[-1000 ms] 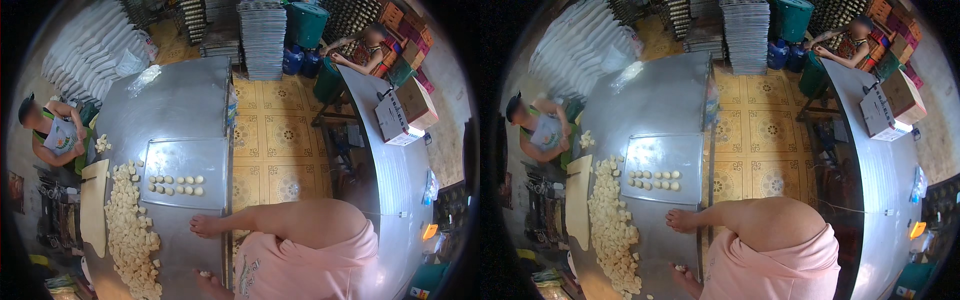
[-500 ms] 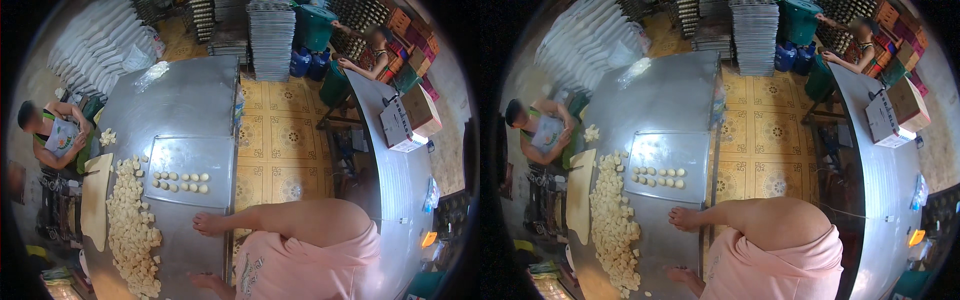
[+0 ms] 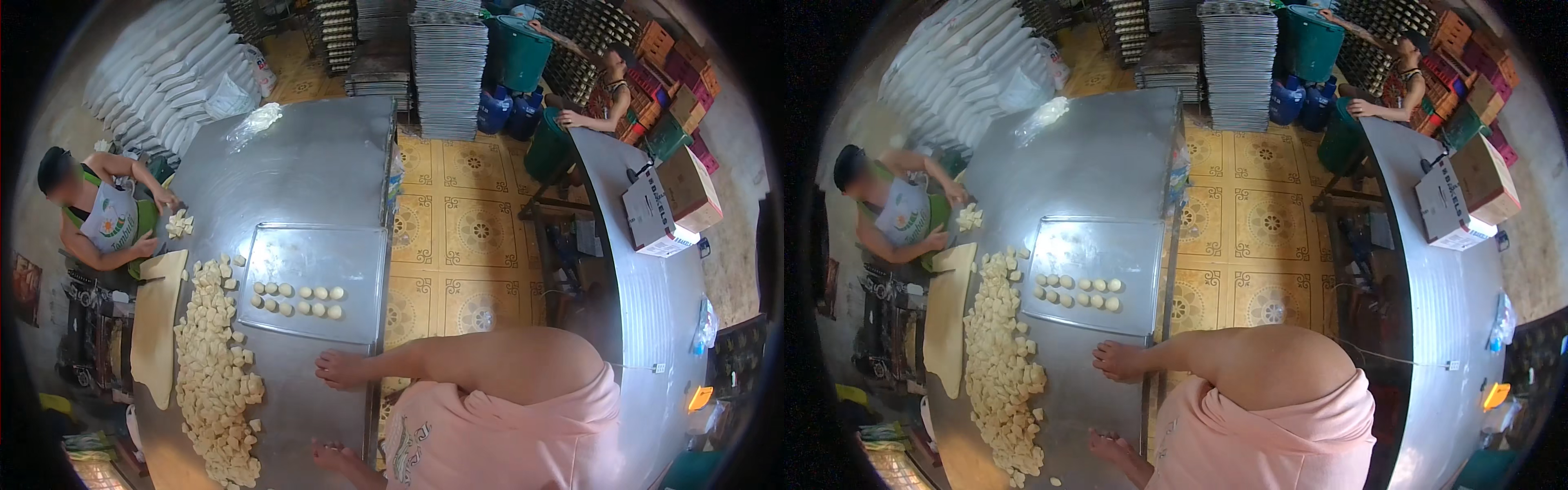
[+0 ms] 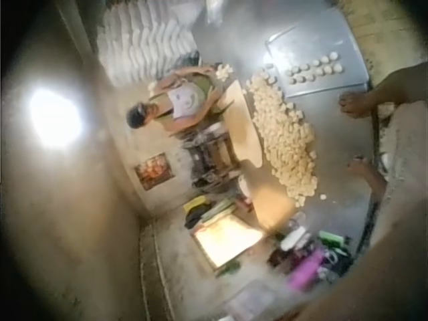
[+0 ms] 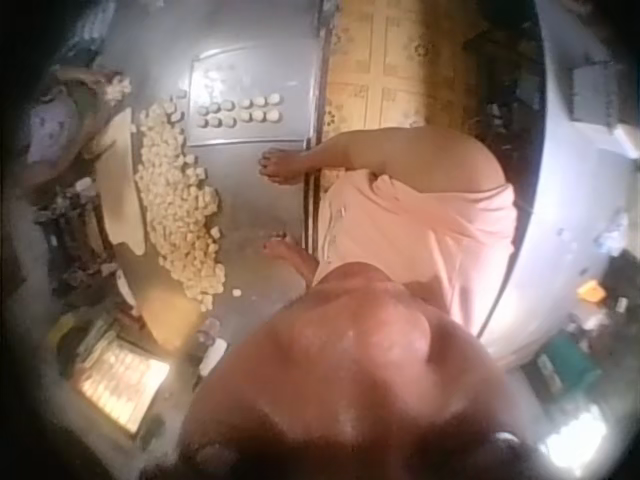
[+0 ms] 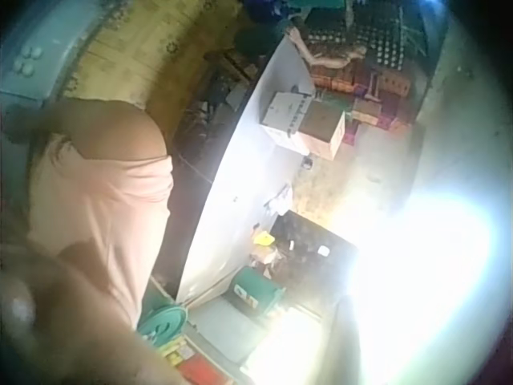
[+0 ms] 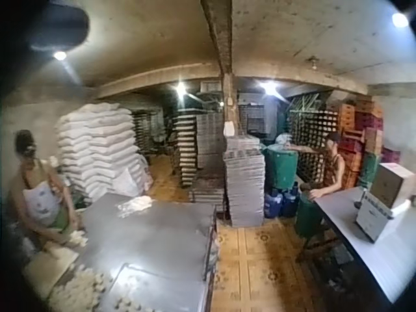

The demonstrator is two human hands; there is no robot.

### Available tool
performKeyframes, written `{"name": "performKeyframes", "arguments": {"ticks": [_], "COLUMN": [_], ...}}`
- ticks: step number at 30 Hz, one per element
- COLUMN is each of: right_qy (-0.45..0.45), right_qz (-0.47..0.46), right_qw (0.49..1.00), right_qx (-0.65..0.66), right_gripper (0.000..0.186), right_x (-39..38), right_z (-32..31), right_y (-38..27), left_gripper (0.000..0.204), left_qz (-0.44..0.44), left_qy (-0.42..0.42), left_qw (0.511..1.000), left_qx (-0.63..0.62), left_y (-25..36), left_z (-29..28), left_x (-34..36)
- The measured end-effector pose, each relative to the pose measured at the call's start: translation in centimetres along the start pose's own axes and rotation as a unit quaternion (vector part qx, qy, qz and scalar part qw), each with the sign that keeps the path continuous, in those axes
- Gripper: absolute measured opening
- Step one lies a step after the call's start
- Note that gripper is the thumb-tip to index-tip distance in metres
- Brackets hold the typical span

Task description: Shaping small pieces of dough into uniform balls and arranging them on a baking tray.

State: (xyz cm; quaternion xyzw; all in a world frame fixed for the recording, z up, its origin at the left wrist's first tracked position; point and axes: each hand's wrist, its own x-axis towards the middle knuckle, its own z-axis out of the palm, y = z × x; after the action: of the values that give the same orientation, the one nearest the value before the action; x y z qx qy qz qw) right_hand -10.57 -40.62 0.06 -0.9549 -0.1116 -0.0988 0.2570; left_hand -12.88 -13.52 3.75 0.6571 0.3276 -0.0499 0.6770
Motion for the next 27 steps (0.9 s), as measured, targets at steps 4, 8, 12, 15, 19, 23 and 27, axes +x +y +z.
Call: {"name": "performKeyframes", "arguments": {"ticks": [4, 8, 12, 15, 19, 23, 27], "right_qy": [0.043, 0.067, 0.026, 0.040, 0.045, 0.058, -0.005], "right_qz": [-0.014, -0.024, -0.011, -0.014, -0.017, -0.032, 0.006], "right_qw": [0.999, 0.997, 0.999, 0.998, 0.999, 0.998, 1.000], "right_qx": [-0.005, -0.016, -0.023, -0.037, -0.021, -0.005, -0.018], "right_gripper": [0.030, 0.031, 0.031, 0.032, 0.029, 0.025, 0.023], "right_x": [-0.1, 0.0, 0.1, 0.0, -0.1, -0.4, -0.8], "right_z": [0.1, 0.6, 0.8, 0.7, 0.5, 0.7, 1.6], "right_y": [0.0, 0.1, 0.2, 0.1, 0.0, 0.1, -0.6], "left_gripper": [0.026, 0.026, 0.027, 0.022, 0.021, 0.023, 0.029], "left_qz": [0.001, -0.060, 0.022, 0.029, 0.051, 0.247, 0.230], "left_qy": [0.088, 0.111, 0.010, 0.044, 0.097, 0.205, 0.267], "left_qw": [0.995, 0.989, 0.999, 0.998, 0.989, 0.904, 0.801], "left_qx": [-0.038, -0.073, 0.027, 0.030, 0.101, 0.281, 0.484], "left_y": [1.3, 1.4, 0.5, -0.2, -1.2, -3.4, -6.0], "left_z": [1.0, 0.3, -1.4, -2.2, -2.9, -6.1, -8.8], "left_x": [-0.7, 1.6, 3.0, 3.9, 6.3, 6.5, 3.2]}}
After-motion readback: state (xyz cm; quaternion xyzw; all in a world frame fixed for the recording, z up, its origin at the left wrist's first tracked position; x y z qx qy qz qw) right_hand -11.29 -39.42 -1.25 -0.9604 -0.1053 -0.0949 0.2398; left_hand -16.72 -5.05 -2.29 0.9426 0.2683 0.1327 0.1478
